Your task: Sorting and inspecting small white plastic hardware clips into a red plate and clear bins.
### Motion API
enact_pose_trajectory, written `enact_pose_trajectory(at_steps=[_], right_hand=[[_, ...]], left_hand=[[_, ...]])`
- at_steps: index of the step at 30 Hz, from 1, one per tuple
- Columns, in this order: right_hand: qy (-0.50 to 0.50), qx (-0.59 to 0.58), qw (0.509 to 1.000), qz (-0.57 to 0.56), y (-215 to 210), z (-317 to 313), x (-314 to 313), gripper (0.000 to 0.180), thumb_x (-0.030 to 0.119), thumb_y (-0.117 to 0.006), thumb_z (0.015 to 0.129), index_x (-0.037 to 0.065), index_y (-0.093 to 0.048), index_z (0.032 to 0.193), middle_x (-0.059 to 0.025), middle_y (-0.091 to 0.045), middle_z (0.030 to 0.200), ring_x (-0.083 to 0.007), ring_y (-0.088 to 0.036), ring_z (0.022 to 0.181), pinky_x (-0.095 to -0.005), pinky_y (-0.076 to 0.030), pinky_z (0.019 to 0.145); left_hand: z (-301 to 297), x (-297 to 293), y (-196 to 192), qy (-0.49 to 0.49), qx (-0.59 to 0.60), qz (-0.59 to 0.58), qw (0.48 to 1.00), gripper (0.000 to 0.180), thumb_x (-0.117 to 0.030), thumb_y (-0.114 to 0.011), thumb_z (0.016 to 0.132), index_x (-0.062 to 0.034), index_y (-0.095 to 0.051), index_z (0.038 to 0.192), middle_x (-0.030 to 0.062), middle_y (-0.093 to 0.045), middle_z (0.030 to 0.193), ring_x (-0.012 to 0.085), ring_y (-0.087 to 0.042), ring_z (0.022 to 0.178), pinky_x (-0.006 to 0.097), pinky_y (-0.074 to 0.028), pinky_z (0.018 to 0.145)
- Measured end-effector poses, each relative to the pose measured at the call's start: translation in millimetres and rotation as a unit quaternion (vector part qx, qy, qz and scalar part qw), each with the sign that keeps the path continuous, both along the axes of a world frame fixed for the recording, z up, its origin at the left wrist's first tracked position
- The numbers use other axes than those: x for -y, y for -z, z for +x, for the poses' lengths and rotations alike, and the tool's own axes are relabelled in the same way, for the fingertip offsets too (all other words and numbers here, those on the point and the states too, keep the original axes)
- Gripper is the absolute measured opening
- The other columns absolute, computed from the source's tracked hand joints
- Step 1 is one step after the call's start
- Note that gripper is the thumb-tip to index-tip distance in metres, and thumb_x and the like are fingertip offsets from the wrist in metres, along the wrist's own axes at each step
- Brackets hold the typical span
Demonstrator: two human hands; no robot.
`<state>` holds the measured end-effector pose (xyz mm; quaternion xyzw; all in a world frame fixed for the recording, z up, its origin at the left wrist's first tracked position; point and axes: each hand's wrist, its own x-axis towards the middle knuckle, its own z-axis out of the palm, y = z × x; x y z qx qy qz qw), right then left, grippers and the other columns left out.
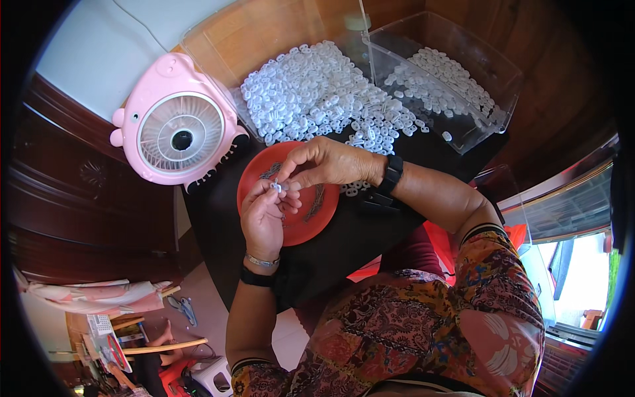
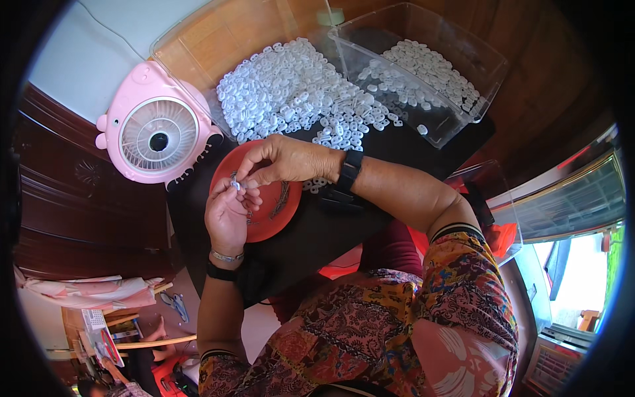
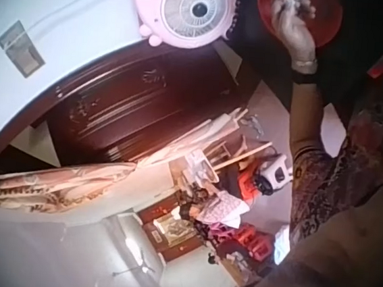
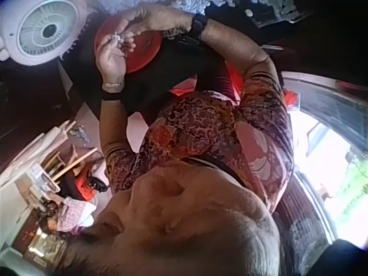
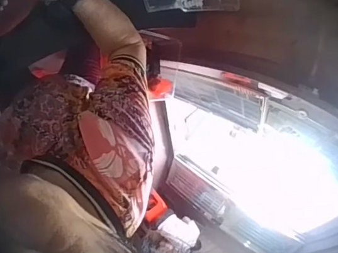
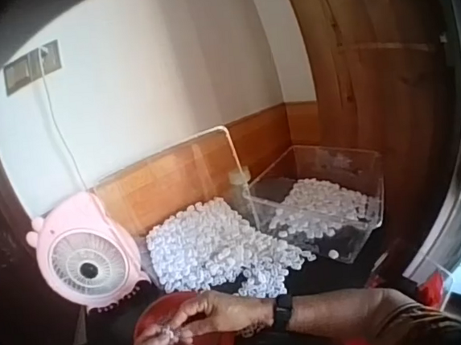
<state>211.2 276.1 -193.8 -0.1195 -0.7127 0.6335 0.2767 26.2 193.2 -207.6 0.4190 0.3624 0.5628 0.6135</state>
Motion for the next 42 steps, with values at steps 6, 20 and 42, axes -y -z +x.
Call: enact_pose_trajectory(at_steps=[6,20,42], right_hand=[[-0.026,-0.018,0.999,-0.034,-0.6,0.1,0.9,0.017,0.006,-0.066,0.086,0.0,-0.067,0.102,-0.0039,-0.068,0.093,-0.0095,-0.061,0.088,-0.0258,-0.047,0.083],[0.065,0.077,0.995,-0.023,1.3,-0.1,-0.6,0.015,0.012,-0.065,0.088,0.001,-0.066,0.098,0.0018,-0.065,0.081,-0.0041,-0.056,0.069,-0.0208,-0.046,0.063],[0.062,0.01,0.998,-0.006,1.0,-3.8,6.2,0.015,0.006,-0.064,0.087,0.0,-0.062,0.1,-0.0022,-0.065,0.086,-0.0081,-0.06,0.078,-0.0246,-0.05,0.073]], left_hand=[[-0.7,0.1,-0.6,0.006,0.013,0.001,1.0,0.016,-0.017,-0.047,0.088,-0.0031,-0.054,0.084,0.0129,-0.064,0.08,0.0198,-0.061,0.067,0.028,-0.047,0.061],[-1.3,-0.4,2.4,0.013,0.0,0.02,1.0,0.017,-0.018,-0.045,0.09,-0.0029,-0.05,0.086,0.0143,-0.063,0.083,0.0205,-0.06,0.068,0.029,-0.049,0.063],[5.9,0.2,3.0,0.017,-0.039,0.036,0.998,0.017,-0.013,-0.046,0.089,-0.0004,-0.056,0.085,0.0125,-0.065,0.083,0.0176,-0.062,0.072,0.027,-0.047,0.064]])
